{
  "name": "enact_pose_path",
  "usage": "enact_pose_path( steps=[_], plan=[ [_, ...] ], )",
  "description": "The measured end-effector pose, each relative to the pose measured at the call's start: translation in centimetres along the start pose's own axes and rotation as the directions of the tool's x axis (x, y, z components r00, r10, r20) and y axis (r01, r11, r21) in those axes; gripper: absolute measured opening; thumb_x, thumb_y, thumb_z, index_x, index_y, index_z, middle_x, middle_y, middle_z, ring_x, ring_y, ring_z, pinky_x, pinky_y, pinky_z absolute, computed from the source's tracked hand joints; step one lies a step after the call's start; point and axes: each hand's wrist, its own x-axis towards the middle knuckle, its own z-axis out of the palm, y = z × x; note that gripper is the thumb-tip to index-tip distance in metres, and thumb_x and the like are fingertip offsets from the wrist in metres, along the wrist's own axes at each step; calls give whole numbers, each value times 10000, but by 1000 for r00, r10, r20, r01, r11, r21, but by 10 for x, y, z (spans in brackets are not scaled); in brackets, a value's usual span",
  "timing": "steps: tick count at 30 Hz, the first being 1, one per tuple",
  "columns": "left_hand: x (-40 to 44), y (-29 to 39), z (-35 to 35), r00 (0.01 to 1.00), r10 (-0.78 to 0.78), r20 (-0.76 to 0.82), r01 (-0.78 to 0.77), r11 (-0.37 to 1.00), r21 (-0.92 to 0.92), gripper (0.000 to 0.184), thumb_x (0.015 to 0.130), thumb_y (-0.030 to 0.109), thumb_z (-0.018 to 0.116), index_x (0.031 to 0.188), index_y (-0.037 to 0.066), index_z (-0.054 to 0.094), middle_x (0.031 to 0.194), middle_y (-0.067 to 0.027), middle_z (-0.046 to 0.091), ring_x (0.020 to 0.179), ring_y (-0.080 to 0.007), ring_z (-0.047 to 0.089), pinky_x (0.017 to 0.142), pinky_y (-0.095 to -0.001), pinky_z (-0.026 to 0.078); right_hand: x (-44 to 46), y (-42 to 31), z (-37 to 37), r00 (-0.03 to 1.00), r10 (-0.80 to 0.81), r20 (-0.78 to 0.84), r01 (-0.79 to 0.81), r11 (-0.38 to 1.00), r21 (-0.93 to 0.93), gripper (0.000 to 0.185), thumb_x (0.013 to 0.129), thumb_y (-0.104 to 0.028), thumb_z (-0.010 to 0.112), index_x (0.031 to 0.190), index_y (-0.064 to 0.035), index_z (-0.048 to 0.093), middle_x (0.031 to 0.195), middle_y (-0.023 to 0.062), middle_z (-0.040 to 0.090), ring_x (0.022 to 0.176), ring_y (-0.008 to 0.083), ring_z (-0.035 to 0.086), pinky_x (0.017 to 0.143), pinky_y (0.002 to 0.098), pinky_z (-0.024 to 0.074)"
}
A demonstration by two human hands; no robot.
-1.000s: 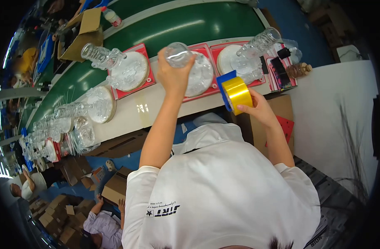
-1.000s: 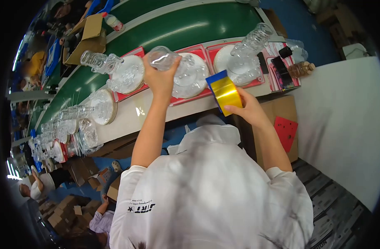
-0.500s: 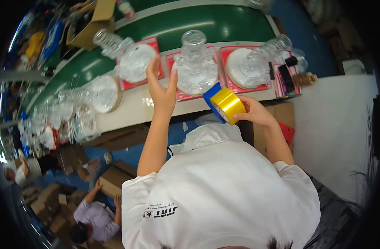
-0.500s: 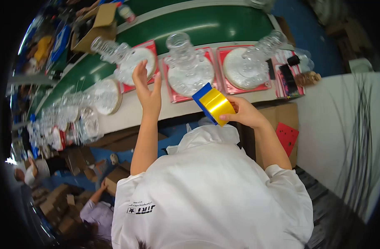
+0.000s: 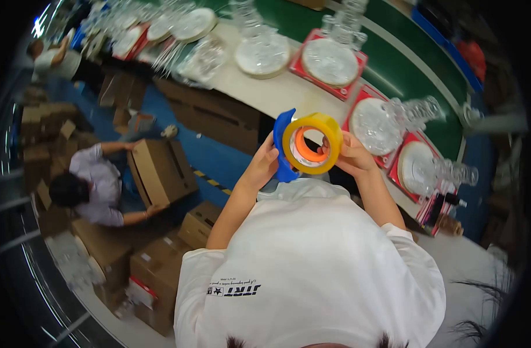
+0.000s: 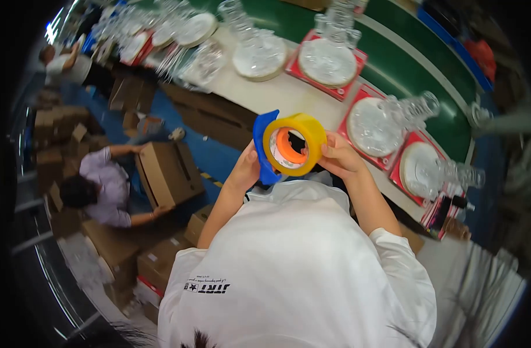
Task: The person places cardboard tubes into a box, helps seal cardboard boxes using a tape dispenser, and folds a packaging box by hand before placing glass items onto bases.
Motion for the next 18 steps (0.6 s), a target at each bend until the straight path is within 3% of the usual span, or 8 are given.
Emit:
enact_pose_path(
  steps=[3,6,8,12,15,16,18],
  plan=[
    [-21,12,-16,982,-27,-188,53,989,137,657,862,294,642,1371,39,314,1216,-98,492,1086,-158,508,910,-280,438,37,17,14,997,80,9,-80,997,11,616,760,-252,750,1238,8,463,1138,92,585,1048,191,573,940,335,448],
    [-37,25,-19,956,6,-294,22,996,91,623,852,269,657,1340,27,354,1174,-88,517,1051,-150,526,871,-264,455,61,33,30,991,134,-12,-133,991,28,599,774,-238,733,1248,3,458,1141,102,585,1037,205,585,930,353,462],
    [-46,29,-22,939,20,-344,4,998,69,607,847,256,664,1325,20,375,1153,-83,529,1033,-145,535,852,-256,463,68,36,48,990,137,19,-136,989,-61,627,798,-275,707,1286,-1,425,1181,106,564,1067,208,569,942,347,451],
    [-61,38,-30,911,126,-393,-48,978,202,587,821,215,691,1303,27,414,1147,-85,534,1035,-152,533,844,-272,470,75,32,70,975,219,41,-207,958,-199,688,820,-339,672,1340,-6,369,1247,111,524,1126,215,534,969,341,423],
    [-75,56,-25,903,231,-361,-16,860,511,637,763,201,740,1298,52,429,1141,-98,533,1039,-175,530,867,-295,465,83,26,77,956,288,57,-256,912,-321,733,818,-384,659,1363,-8,344,1283,113,498,1163,214,506,987,340,402],
    [-80,62,-22,898,242,-368,-23,860,510,637,763,201,740,1298,52,429,1141,-98,533,1039,-175,530,867,-295,465,87,23,78,948,311,66,-262,882,-392,754,813,-406,657,1368,-9,338,1295,113,486,1180,211,491,994,340,392],
    [-89,73,-13,906,304,-295,9,682,731,686,720,231,767,1296,67,432,1144,-110,540,1041,-207,542,880,-323,461,96,22,83,937,341,77,-268,842,-467,775,807,-428,655,1374,-9,332,1306,114,475,1196,208,476,1001,340,382]
  ],
)
